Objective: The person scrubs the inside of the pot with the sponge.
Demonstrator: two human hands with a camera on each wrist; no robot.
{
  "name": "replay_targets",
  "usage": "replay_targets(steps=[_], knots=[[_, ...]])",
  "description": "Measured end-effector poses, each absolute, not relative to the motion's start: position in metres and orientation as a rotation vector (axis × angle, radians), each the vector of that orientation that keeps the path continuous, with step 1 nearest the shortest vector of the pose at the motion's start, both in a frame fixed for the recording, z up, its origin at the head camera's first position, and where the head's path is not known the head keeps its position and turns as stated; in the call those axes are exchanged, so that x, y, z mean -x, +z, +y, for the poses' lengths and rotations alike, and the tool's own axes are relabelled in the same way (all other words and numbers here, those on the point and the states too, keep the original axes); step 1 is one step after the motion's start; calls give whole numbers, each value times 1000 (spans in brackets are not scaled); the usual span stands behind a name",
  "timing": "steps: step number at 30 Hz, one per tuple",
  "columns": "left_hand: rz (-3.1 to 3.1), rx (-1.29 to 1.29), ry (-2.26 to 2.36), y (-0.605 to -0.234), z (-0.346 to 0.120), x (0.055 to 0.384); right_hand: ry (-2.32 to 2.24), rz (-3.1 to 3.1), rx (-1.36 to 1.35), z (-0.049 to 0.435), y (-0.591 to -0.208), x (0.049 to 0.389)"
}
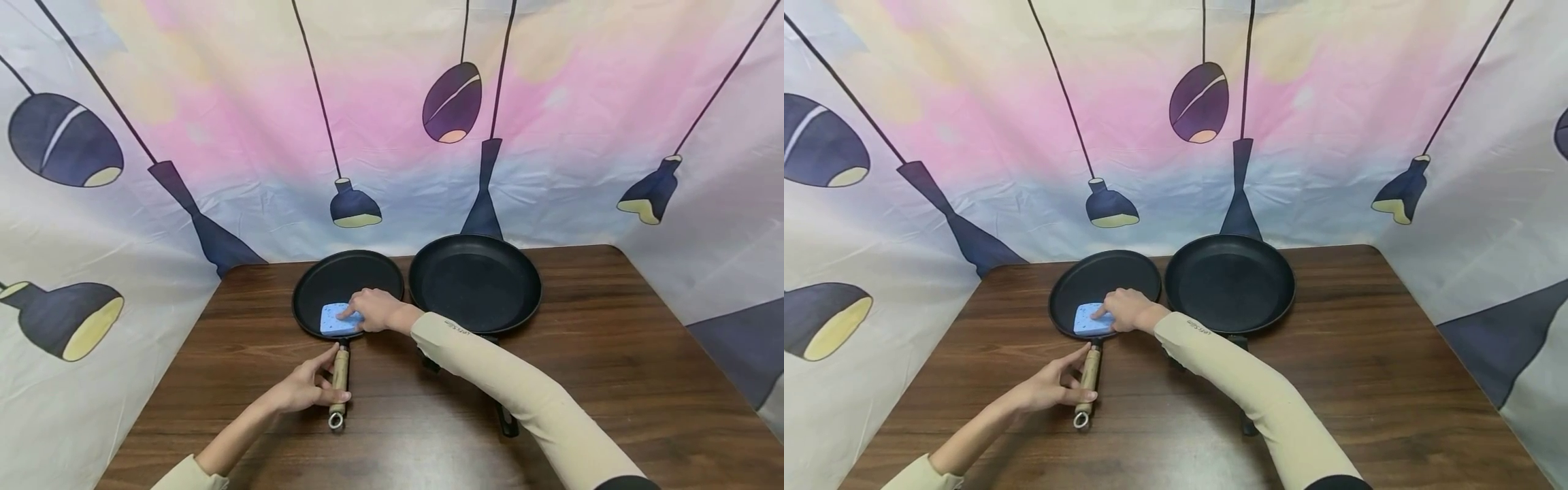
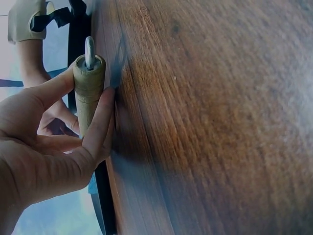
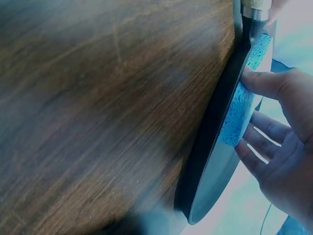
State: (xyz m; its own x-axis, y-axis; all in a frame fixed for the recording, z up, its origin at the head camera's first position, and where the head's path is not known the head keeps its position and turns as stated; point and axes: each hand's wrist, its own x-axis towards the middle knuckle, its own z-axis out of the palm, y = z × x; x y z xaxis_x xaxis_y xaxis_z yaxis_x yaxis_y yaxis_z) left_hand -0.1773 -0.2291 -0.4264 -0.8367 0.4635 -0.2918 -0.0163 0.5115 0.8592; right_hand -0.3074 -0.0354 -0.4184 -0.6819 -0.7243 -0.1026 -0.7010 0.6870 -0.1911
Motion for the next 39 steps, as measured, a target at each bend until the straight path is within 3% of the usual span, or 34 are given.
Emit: replay_targets(steps=[7,15,26,39], knots=[[2279,-355,1286,-427,-231,176,-151,2811,1090,-35,-421,316],[2276,-377,1304,-426,-232,176,50,3012,709,-28,-423,346],[2277,-329,1275,-426,-231,174,-64,3102,364,-38,-430,366],[2221,-309,1347,-427,-232,172,-80,3150,368,-62,-442,379]])
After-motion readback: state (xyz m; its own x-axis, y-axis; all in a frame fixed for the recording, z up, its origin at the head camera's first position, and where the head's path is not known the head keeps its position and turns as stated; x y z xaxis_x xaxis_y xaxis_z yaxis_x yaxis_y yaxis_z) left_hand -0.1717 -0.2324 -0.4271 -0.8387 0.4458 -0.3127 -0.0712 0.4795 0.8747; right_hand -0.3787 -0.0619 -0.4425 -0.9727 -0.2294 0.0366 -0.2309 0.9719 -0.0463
